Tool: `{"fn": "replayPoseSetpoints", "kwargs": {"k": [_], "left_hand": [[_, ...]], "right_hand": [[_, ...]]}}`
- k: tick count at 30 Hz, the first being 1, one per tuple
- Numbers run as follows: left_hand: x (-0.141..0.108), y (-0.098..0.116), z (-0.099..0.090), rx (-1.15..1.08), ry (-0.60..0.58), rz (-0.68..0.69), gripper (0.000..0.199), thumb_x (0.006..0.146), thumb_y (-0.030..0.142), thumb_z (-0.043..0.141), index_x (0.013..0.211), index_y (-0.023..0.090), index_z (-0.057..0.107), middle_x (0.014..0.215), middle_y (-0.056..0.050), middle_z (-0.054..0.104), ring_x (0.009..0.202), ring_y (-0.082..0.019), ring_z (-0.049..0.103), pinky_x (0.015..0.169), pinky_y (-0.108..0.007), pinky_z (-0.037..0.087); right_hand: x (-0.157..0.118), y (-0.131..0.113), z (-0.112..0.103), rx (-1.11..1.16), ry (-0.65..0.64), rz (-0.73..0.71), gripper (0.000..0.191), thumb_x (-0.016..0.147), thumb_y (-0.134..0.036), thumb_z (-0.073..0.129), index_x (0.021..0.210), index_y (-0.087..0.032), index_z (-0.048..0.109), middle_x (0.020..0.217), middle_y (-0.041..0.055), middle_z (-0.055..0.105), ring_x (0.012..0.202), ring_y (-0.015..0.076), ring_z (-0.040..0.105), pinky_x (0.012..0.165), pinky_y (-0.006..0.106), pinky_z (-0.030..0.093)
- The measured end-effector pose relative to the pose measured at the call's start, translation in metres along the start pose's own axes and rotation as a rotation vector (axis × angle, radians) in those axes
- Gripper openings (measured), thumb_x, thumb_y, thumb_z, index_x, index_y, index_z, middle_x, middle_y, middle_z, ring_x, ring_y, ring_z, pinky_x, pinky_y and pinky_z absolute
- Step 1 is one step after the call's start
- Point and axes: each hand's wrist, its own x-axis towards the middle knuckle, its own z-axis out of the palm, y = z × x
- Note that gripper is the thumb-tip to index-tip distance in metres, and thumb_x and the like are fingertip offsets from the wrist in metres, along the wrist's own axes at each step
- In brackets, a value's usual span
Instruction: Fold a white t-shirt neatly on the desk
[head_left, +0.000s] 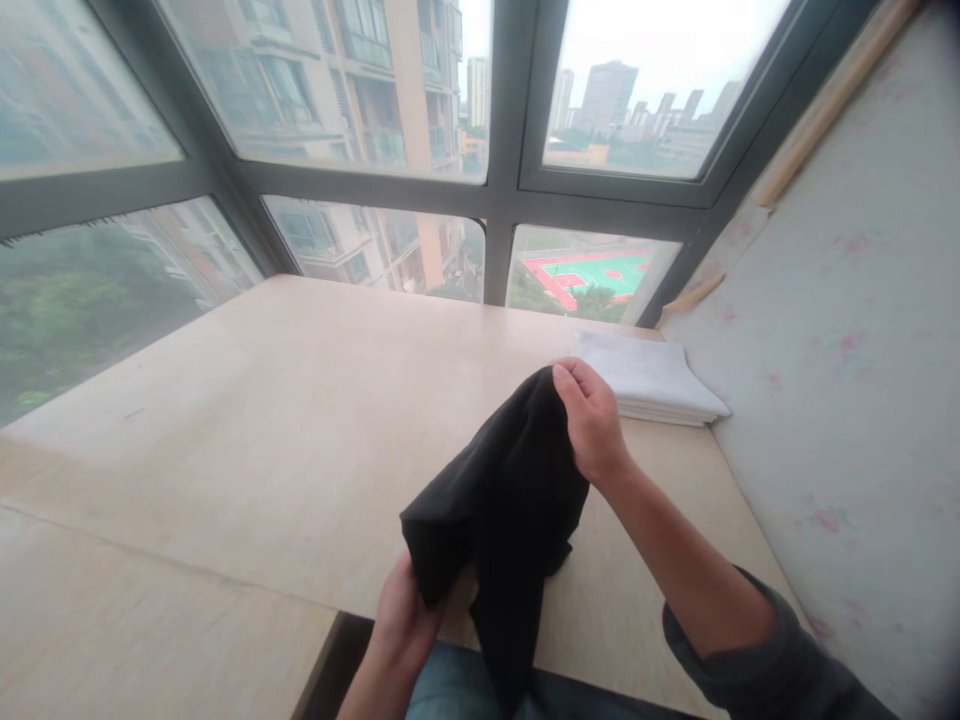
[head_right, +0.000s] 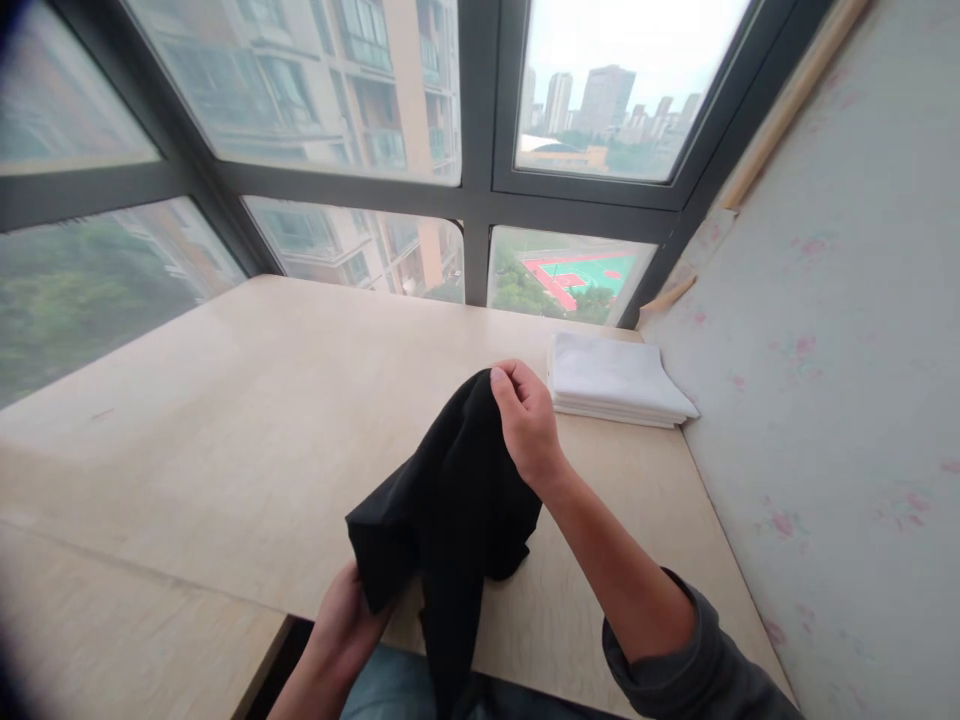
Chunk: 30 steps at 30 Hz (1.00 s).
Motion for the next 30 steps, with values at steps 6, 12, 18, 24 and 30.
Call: {"fn": "replayPoseSetpoints", "kwargs": {"k": [6,12,18,24,30], "left_hand": [[-0.032,0.004,-0.004,0.280,0.196,0.406,0.032,0.085,0.034,0.062,0.113,0.019,0.063,0.120,-0.009,0.067,0.118,-0.027,0.061,0.102,-0.043,0.050],[-0.059,-0.019,0.003,0.803,-0.183,1.014,0.027,0.093,0.018,0.050,0.112,0.026,0.067,0.117,-0.007,0.067,0.113,-0.023,0.062,0.098,-0.037,0.051],[-0.014,-0.013,0.035,0.882,-0.011,0.899,0.054,0.093,0.029,0.053,0.144,0.018,0.043,0.149,-0.018,0.047,0.142,-0.031,0.039,0.115,-0.051,0.034],[0.026,0.051,0.045,0.561,0.085,0.683,0.057,0.086,0.042,0.060,0.137,0.020,0.052,0.145,-0.012,0.053,0.137,-0.034,0.045,0.115,-0.053,0.034],[0.023,0.048,0.032,0.480,-0.090,0.353,0.039,0.064,0.043,0.079,0.097,0.022,0.074,0.110,-0.010,0.074,0.115,-0.038,0.062,0.103,-0.049,0.048]], "right_hand": [[0.003,-0.045,-0.004,0.072,-0.015,-0.123,0.026,0.097,-0.046,0.051,0.085,-0.024,0.057,0.075,-0.0008,0.050,0.069,0.0142,0.048,0.062,0.027,0.044],[0.006,-0.079,0.007,0.061,-0.035,-0.258,0.026,0.097,-0.047,0.052,0.085,-0.025,0.057,0.073,-0.0008,0.047,0.070,0.0138,0.049,0.062,0.027,0.044],[0.000,-0.095,0.013,0.049,-0.082,-0.295,0.028,0.097,-0.049,0.052,0.085,-0.025,0.058,0.074,-0.0005,0.048,0.072,0.0139,0.051,0.062,0.027,0.044],[0.010,-0.077,0.011,0.025,-0.072,-0.282,0.025,0.098,-0.043,0.051,0.085,-0.022,0.058,0.073,-0.0018,0.051,0.067,0.0117,0.049,0.061,0.026,0.043],[0.001,-0.033,0.013,-0.213,-0.414,-0.143,0.018,0.094,-0.030,0.053,0.082,-0.019,0.062,0.075,-0.0006,0.062,0.069,0.0118,0.055,0.064,0.025,0.043]]}}
